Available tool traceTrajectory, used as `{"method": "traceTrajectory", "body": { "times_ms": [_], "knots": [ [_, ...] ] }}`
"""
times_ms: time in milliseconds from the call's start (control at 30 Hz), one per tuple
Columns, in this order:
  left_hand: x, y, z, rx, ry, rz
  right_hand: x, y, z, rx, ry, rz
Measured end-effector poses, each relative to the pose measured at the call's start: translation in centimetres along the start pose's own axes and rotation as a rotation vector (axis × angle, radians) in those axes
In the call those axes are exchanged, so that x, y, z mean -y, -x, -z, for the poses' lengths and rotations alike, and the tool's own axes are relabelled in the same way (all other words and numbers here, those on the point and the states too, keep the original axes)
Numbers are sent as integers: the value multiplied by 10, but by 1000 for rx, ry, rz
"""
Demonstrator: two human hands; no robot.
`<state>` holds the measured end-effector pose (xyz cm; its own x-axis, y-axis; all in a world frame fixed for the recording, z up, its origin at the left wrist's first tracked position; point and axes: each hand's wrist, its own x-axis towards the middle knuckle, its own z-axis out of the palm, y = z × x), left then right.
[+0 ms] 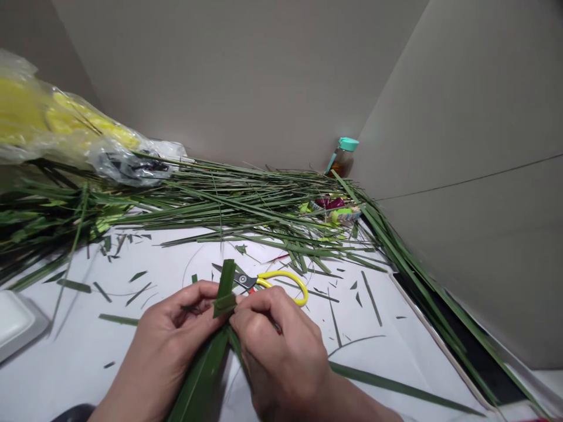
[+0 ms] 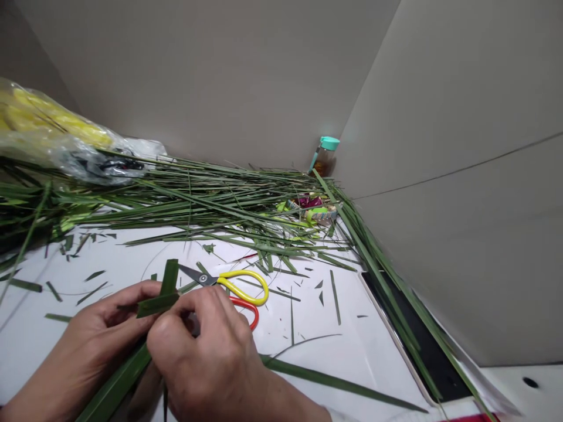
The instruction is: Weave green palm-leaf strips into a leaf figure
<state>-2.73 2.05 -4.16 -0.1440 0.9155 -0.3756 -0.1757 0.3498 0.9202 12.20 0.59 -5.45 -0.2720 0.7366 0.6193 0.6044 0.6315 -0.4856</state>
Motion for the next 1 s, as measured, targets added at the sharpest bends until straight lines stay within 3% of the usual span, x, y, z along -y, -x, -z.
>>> {"method": "traceTrajectory", "body": {
  "times_ms": [267, 433, 667, 1000],
  "knots": [
    [-8, 5, -3, 31, 18, -25, 1, -10, -2, -105, 70, 163],
    [-5, 4, -3, 68, 46, -35, 1, -12, 3, -73, 106, 237],
    [-1, 1, 0, 95, 56, -39, -1, -13, -2, -103, 68, 234],
    [-11, 11, -3, 129, 57, -80, -2, -17, 19, -145, -335, 92]
  ]
}}
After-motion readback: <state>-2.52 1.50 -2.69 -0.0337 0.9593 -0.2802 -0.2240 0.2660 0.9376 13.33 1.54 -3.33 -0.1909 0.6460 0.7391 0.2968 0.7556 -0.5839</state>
